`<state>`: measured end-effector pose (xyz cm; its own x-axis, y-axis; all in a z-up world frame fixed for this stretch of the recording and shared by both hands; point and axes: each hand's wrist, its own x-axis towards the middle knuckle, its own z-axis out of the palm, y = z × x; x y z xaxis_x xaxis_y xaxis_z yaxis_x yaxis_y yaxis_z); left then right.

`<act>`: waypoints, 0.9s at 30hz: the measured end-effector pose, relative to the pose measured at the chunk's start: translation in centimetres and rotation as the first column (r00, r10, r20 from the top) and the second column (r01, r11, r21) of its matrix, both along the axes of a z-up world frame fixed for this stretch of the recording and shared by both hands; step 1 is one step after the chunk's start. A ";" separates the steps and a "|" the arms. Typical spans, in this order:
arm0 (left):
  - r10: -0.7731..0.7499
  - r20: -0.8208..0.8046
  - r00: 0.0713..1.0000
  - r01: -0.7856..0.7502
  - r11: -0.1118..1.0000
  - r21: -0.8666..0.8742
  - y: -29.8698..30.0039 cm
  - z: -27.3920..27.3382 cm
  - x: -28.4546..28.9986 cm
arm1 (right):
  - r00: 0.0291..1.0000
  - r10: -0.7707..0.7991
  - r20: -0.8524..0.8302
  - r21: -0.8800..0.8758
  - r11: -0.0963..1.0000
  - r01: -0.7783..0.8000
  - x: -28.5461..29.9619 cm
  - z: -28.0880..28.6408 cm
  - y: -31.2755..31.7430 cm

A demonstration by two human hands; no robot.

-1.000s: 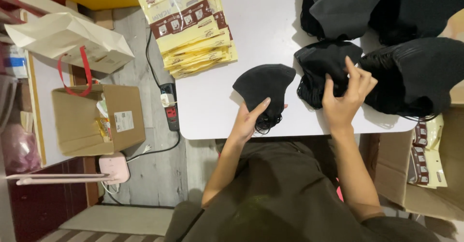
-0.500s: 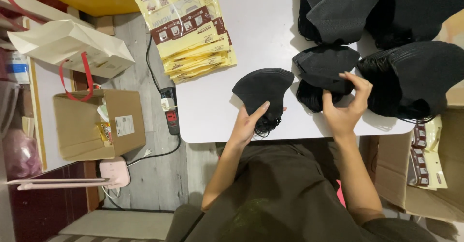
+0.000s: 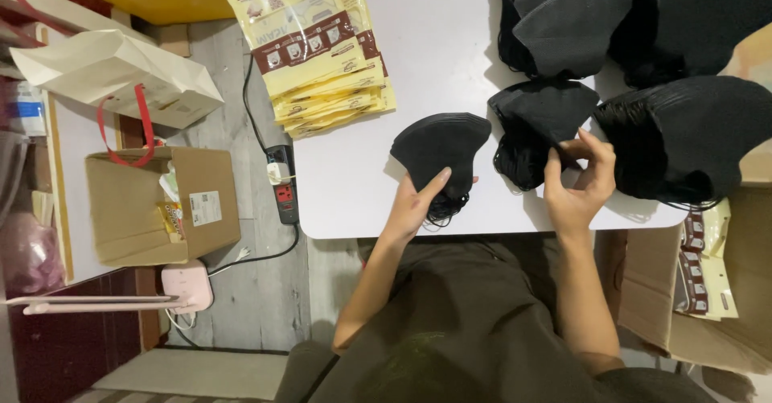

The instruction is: Folding and stacking black fabric masks on a white work surface

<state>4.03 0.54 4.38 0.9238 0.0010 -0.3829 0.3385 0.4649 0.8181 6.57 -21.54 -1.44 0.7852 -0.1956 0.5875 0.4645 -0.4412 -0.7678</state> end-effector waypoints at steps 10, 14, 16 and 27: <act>-0.017 -0.005 1.000 0.017 0.999 -0.044 0.2 1.9 0.3 | 0.996 0.085 0.011 -0.073 0.994 -0.084 0.0 2.5 -1.2; -0.072 -0.030 0.997 0.068 0.990 -0.122 1.1 0.5 0.8 | 0.993 0.111 -0.042 -0.162 0.980 -0.116 -0.5 4.1 -1.3; -0.138 -0.039 0.990 0.128 0.972 -0.198 1.5 -0.8 1.0 | 0.992 0.108 -0.069 -0.228 0.966 -0.121 -0.8 4.6 -1.4; -0.153 0.014 0.988 0.153 0.976 -0.153 1.3 -1.8 0.9 | 0.984 -0.074 -0.160 -0.093 0.994 0.060 -2.0 4.0 -2.9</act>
<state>4.98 1.86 2.61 0.9094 -0.1988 -0.3652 0.4134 0.5275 0.7422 4.53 -24.47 2.52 0.8587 -0.2045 0.4698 0.3036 -0.5356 -0.7880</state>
